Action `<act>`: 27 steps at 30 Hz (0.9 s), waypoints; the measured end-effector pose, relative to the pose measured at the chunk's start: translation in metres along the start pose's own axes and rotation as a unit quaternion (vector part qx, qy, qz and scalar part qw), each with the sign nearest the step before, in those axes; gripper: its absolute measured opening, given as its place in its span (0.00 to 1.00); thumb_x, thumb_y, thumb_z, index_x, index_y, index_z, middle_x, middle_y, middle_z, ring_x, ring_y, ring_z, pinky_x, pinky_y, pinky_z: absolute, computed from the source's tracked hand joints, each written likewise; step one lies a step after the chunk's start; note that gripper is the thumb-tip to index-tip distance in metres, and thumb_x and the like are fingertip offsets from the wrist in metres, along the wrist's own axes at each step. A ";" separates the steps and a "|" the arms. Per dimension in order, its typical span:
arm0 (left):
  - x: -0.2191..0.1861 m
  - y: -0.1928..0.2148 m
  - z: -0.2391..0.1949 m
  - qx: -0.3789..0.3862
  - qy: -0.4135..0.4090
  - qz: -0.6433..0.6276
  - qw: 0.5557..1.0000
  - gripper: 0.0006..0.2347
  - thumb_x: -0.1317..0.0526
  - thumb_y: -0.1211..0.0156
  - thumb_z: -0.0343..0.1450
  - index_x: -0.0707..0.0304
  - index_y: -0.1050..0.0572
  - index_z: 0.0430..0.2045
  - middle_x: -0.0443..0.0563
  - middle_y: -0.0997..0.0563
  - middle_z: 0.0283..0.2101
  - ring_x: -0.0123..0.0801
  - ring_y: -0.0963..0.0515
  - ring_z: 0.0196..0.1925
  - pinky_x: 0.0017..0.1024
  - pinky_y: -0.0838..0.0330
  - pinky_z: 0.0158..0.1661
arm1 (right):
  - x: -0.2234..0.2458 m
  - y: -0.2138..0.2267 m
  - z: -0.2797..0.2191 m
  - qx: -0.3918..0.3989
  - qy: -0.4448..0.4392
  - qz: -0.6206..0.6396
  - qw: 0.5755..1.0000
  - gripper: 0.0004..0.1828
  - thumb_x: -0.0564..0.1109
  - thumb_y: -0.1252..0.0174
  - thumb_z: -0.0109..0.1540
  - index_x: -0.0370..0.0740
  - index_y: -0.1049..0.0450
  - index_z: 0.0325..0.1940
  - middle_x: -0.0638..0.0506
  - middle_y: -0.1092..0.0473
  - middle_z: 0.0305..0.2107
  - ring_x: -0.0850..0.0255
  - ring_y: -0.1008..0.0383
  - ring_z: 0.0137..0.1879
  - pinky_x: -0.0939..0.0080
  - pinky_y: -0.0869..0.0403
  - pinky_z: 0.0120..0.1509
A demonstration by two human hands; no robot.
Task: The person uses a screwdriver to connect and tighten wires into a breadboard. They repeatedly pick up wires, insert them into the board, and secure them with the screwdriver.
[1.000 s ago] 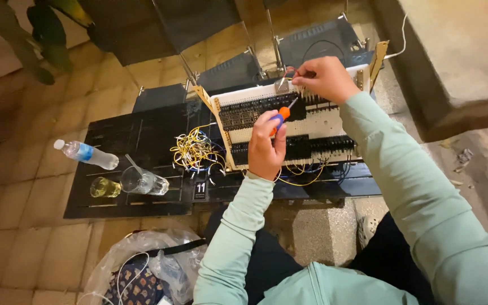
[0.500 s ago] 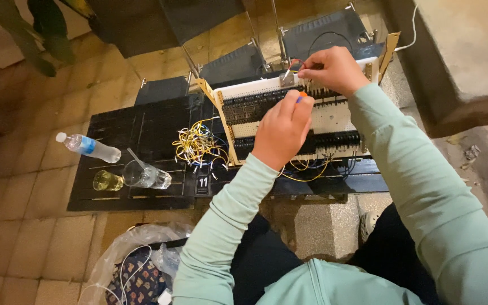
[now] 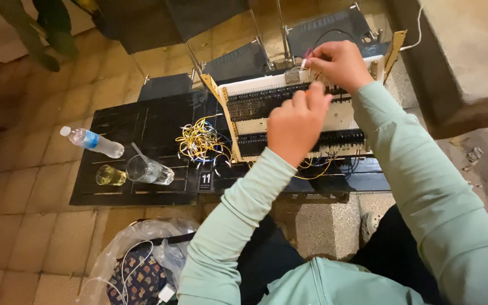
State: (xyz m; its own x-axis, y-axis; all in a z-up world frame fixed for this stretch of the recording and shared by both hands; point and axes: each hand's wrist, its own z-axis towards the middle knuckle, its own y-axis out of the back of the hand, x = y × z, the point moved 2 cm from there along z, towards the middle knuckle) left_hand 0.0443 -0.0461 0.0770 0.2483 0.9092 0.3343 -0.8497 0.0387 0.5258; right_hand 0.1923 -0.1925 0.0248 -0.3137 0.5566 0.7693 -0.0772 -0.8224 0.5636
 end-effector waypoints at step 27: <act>0.159 0.069 -0.275 -0.281 0.604 -0.402 0.628 0.14 0.62 0.44 0.74 0.69 0.31 0.51 0.62 0.26 0.41 0.37 0.28 0.24 0.28 0.28 0.30 | 0.114 -0.277 -0.021 0.083 0.308 -0.300 0.899 0.08 0.39 0.36 0.57 0.43 0.23 0.40 0.50 0.24 0.33 0.49 0.26 0.47 0.48 0.26 0.56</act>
State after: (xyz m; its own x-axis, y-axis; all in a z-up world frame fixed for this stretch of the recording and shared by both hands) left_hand -0.1025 0.2153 -0.0490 0.4556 0.1407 -0.8790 -0.7906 0.5179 -0.3268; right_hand 0.1580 0.0957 -0.0502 -0.7311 0.6817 0.0294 -0.2803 -0.3393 0.8979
